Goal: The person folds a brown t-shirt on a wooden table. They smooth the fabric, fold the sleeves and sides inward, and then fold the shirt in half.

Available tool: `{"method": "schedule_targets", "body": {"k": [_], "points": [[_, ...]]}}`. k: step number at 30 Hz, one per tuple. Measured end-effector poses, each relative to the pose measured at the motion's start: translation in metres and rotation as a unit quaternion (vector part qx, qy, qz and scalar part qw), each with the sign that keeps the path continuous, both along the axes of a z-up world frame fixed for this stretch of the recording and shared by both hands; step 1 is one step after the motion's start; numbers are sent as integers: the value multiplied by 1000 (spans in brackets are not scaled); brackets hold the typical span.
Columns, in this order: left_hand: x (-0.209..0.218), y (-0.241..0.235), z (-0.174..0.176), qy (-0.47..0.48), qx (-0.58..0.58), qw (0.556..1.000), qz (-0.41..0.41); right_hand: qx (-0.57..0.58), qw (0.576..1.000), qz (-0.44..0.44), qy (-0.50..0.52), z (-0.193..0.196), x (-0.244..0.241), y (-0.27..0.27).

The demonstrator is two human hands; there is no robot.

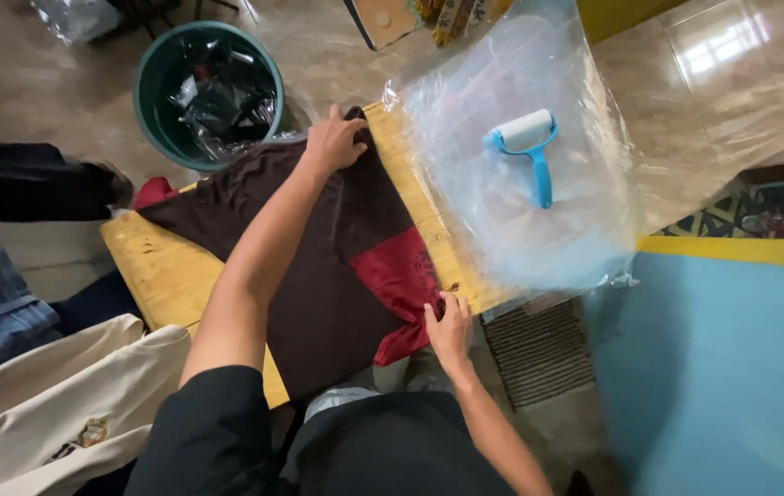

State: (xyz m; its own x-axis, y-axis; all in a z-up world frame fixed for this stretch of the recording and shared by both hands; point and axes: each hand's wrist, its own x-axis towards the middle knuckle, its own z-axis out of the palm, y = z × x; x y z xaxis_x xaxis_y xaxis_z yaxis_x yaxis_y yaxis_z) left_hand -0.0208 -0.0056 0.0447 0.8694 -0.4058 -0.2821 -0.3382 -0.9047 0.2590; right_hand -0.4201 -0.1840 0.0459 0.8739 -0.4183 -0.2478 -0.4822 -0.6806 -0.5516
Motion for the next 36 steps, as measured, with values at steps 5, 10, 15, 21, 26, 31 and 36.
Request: {"method": "schedule_targets", "body": {"k": [5,10,15,21,26,31,36], "points": [[13,2,-6,-38,-2,997,-74,19,998,-28,-44,-16,-13,9],[42,2,-62,-41,44,995,-85,224,973,-58,-13,-78,-28,4],[50,-7,-77,-31,92,990,-102,365,910,-166,105,-7,-9,25],[26,-13,-62,-107,60,991,-50,281,946,-71,146,-29,-15,14],[-69,6,13,-133,-217,949,185,270,957,-51,90,-23,-8,3],[-222,52,-11,139,-82,902,402,369,915,-23,160,-91,-38,-38],[-260,36,-37,224,-175,805,520,384,907,29,170,-59,-22,-44]]}}
